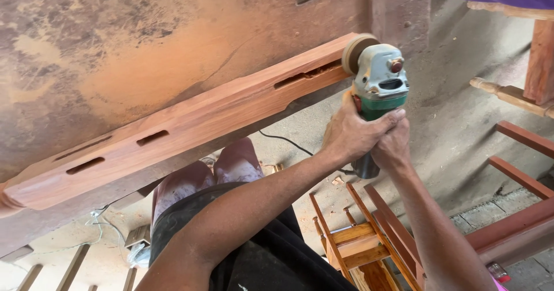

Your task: Sanding wooden furniture components using an angle grinder with a sanding disc and marking them with a pen.

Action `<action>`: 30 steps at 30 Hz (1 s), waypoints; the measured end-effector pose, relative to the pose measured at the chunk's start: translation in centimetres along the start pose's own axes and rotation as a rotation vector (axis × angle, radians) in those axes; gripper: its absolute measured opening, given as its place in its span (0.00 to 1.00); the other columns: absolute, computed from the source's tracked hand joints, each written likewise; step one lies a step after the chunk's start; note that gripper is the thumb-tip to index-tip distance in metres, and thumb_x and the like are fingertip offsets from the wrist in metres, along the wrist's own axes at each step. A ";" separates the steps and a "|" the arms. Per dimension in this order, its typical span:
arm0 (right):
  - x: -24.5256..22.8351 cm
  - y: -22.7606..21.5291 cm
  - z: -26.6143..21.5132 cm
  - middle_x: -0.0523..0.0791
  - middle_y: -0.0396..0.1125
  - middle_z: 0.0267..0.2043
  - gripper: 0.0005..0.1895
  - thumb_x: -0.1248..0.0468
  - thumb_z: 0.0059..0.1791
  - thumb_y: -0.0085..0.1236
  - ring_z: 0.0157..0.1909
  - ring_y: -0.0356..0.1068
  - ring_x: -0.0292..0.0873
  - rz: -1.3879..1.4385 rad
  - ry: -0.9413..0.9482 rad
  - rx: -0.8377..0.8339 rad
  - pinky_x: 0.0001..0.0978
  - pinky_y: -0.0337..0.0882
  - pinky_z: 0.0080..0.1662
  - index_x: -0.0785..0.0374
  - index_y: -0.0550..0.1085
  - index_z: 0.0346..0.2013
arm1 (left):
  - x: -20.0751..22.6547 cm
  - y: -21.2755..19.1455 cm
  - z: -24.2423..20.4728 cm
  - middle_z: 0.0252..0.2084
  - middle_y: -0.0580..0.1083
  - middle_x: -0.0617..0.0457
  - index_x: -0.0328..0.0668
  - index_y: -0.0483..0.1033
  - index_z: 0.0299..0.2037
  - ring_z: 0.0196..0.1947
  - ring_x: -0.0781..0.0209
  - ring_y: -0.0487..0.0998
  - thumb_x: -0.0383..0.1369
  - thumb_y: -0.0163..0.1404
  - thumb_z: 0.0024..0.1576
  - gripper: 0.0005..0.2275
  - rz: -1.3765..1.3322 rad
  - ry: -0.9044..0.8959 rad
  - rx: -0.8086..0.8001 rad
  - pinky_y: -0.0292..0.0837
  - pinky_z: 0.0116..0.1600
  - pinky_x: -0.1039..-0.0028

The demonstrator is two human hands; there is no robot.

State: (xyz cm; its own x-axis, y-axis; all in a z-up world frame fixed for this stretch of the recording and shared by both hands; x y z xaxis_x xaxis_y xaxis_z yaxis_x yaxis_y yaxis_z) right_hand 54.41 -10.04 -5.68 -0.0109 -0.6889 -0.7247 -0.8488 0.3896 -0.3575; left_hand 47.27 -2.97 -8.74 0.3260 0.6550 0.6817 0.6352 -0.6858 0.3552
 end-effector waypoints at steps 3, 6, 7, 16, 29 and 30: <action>-1.4 1.0 -0.3 0.50 0.70 0.44 0.19 0.57 0.54 0.57 0.42 0.75 0.42 -0.003 -0.033 0.003 0.35 0.82 0.44 0.71 0.68 0.50 | -0.3 -0.7 -0.3 0.50 0.74 0.35 0.29 0.55 0.67 0.45 0.45 0.83 0.61 0.54 0.46 0.47 0.027 -0.026 0.004 0.85 0.44 0.58; -2.5 2.6 -0.6 0.50 0.72 0.44 0.18 0.58 0.53 0.57 0.42 0.76 0.41 -0.086 0.025 -0.001 0.33 0.82 0.45 0.70 0.70 0.49 | -0.6 -1.7 -1.3 0.51 0.73 0.34 0.28 0.57 0.66 0.48 0.44 0.82 0.62 0.54 0.49 0.46 -0.006 0.041 0.018 0.84 0.47 0.57; -2.4 3.1 -0.8 0.50 0.72 0.44 0.18 0.58 0.53 0.57 0.42 0.76 0.41 -0.085 0.028 -0.010 0.33 0.82 0.45 0.70 0.70 0.49 | -0.2 -2.5 -1.9 0.51 0.73 0.34 0.28 0.57 0.66 0.48 0.44 0.82 0.62 0.54 0.49 0.46 -0.007 0.036 0.025 0.84 0.47 0.57; -3.6 10.7 -2.5 0.50 0.72 0.41 0.15 0.60 0.54 0.51 0.37 0.78 0.42 -0.089 0.094 -0.108 0.32 0.79 0.39 0.68 0.71 0.49 | -0.8 -9.6 -7.9 0.54 0.74 0.39 0.35 0.60 0.64 0.51 0.48 0.81 0.56 0.57 0.49 0.40 -0.140 0.002 0.083 0.82 0.52 0.55; -10.0 26.9 -7.7 0.54 0.75 0.42 0.18 0.63 0.49 0.57 0.44 0.78 0.51 -0.423 -0.032 -0.337 0.43 0.79 0.45 0.68 0.69 0.51 | -3.2 -22.6 -19.4 0.56 0.74 0.45 0.36 0.63 0.62 0.57 0.56 0.78 0.47 0.62 0.51 0.34 -0.431 -0.008 0.256 0.75 0.63 0.63; -10.8 28.1 -8.1 0.55 0.75 0.44 0.20 0.63 0.48 0.59 0.47 0.78 0.51 -0.384 -0.050 -0.327 0.43 0.78 0.46 0.67 0.69 0.53 | -3.2 -23.8 -20.3 0.56 0.74 0.44 0.36 0.63 0.62 0.58 0.56 0.76 0.47 0.63 0.52 0.33 -0.471 0.018 0.287 0.74 0.64 0.63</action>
State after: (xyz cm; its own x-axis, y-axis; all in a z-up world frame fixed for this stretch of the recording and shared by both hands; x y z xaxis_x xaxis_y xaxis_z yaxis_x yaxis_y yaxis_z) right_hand 26.36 3.40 -3.12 0.3535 -0.7116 -0.6072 -0.9076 -0.1038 -0.4067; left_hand 16.87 4.79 -6.37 -0.0500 0.8632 0.5024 0.8756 -0.2041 0.4377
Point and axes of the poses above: each hand's wrist, its own z-axis towards the middle knuckle, its own y-axis out of the palm, x = y × z, the point moved 9 cm from there along z, towards the middle knuckle
